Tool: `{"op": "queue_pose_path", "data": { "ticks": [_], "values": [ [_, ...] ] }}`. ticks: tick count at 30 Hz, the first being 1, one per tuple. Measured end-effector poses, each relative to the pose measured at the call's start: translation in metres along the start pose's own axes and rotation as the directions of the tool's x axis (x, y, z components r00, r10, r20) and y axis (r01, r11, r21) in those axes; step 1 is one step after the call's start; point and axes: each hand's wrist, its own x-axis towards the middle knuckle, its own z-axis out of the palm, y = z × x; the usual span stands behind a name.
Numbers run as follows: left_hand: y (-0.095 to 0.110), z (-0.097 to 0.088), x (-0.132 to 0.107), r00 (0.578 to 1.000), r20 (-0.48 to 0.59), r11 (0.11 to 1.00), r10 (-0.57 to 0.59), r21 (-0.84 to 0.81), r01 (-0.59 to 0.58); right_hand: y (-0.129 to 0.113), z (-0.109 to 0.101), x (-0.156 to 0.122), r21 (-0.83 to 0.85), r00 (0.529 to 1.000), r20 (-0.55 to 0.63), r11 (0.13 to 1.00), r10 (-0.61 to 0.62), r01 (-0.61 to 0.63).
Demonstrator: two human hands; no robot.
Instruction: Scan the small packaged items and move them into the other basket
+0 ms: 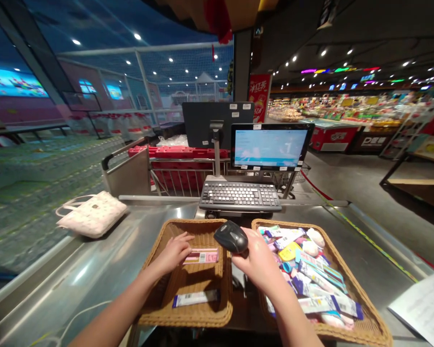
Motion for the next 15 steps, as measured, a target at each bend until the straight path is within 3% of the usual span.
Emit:
{"op": "queue_pose_path", "data": {
  "ticks": [7,15],
  "values": [
    [-0.010,0.023,0.012,0.975,0.215,0.996,-0.050,0.082,0.033,-0.003,0.010,0.002,0.035,0.997,0.074,0.999,0.027,-0.030],
    [-0.012,0.050,0.027,0.892,0.411,0.962,-0.190,0.257,0.086,-0.004,0.015,0.005,0.052,0.997,0.081,0.998,0.017,-0.022]
  ]
}}
